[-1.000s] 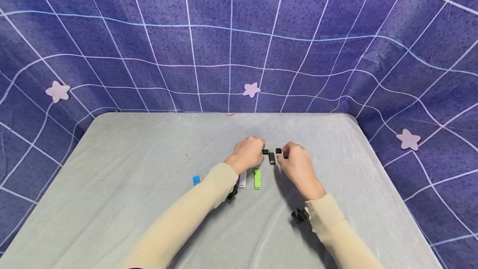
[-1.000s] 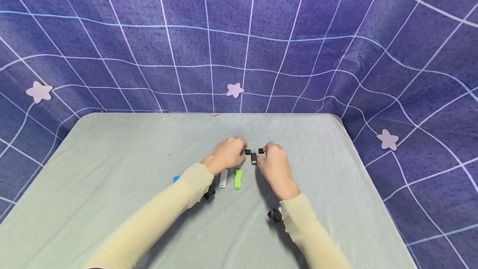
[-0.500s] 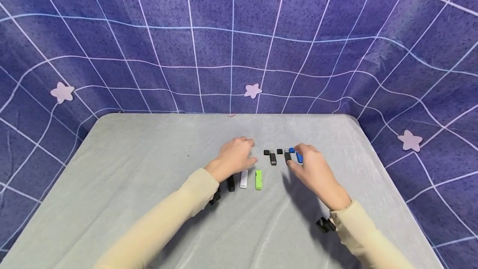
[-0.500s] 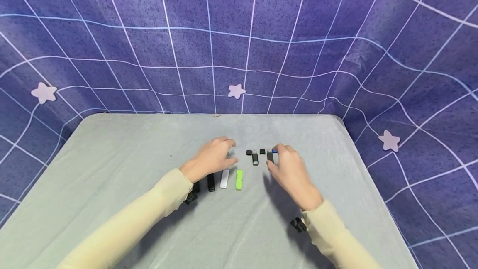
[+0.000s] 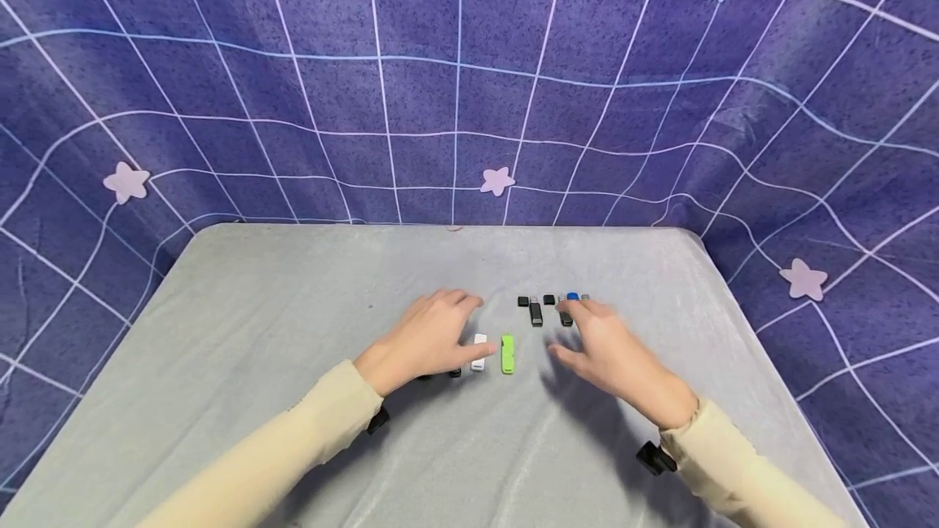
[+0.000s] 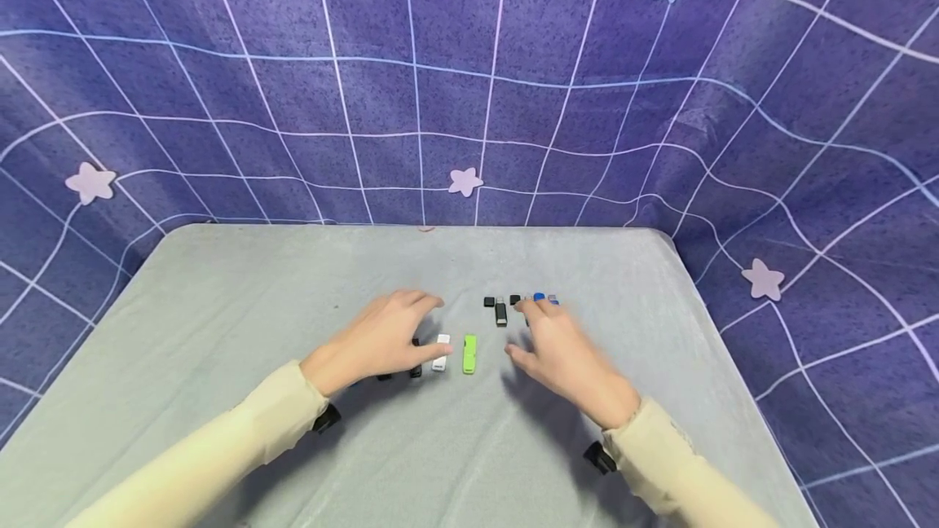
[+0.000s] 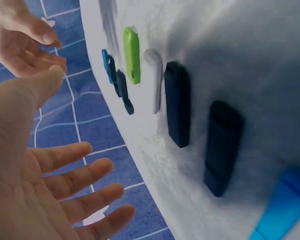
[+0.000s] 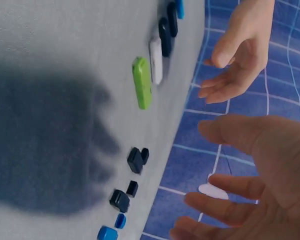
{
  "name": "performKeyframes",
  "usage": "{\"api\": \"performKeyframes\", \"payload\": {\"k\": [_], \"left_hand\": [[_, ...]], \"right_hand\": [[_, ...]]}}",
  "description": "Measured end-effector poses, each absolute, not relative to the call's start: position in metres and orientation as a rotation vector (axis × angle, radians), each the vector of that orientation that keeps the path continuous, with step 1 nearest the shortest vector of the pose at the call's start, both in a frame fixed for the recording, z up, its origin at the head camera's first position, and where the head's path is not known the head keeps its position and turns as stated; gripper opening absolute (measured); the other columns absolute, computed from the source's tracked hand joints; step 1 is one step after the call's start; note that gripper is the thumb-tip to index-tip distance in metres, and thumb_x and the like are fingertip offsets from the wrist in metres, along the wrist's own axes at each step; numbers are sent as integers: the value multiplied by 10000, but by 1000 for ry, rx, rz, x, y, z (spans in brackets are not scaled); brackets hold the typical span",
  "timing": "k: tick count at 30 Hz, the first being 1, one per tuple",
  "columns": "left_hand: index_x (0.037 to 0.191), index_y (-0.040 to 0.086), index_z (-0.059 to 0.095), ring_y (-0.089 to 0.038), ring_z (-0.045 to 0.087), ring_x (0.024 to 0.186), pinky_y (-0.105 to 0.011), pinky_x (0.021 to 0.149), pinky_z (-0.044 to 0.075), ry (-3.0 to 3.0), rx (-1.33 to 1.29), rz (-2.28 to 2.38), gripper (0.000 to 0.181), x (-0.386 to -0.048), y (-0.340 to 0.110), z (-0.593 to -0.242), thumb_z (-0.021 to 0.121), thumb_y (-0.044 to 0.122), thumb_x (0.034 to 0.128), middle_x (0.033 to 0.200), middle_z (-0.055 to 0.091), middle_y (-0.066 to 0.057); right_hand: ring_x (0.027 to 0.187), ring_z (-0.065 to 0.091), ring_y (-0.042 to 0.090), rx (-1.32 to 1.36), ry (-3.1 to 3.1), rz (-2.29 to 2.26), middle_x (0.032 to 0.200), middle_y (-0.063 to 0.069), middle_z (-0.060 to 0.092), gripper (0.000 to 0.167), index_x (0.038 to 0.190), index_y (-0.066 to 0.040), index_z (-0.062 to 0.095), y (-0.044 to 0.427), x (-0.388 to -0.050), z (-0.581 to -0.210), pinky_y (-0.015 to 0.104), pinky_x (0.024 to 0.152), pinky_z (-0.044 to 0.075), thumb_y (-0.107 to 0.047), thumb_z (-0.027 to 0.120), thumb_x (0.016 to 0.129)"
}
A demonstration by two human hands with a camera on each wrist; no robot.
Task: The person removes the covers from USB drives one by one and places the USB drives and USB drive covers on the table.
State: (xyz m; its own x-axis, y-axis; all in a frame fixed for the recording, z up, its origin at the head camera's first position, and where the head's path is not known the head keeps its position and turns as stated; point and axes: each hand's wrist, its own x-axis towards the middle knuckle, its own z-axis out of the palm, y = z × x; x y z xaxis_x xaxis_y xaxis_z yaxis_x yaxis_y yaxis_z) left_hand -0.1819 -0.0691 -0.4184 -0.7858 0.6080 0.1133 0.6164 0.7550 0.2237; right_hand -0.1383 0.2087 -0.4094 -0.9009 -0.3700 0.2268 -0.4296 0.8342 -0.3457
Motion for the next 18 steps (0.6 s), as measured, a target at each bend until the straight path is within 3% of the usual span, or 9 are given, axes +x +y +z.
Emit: {"api": "performKeyframes", "payload": {"k": [7,11,18], "left_hand": [[1446,82,559,-331,572,1314,-556,1014,519,-2868,-1146,-375,825,-162,-91,-425,718,647,866,1400,618,-126],[1470,106,538,-295,542,1350,-534,1073,486,-2879,-1152,-442,841,-158,-101,-429,735,645,856,1431,595,-91],[1471,139,544,-277,536,1363,-517,1125,444,-2898,-996,-540,848,-151,-115,-434,772,638,824,1437,592,-55]], "right_hand": [[1184,625,357,891,-2981,534,1284,205,621,641,1366,6,576,200,-139,-414,498,1028,537,-257,844,847],[1227,604,347,1008,-2980,522,1336,213,593,652,1376,-2,569,197,-140,-420,475,1050,527,-247,853,843],[1230,613,334,987,-2966,633,1351,188,598,689,1407,-17,554,190,-143,-430,481,1052,523,-258,858,838]]}}
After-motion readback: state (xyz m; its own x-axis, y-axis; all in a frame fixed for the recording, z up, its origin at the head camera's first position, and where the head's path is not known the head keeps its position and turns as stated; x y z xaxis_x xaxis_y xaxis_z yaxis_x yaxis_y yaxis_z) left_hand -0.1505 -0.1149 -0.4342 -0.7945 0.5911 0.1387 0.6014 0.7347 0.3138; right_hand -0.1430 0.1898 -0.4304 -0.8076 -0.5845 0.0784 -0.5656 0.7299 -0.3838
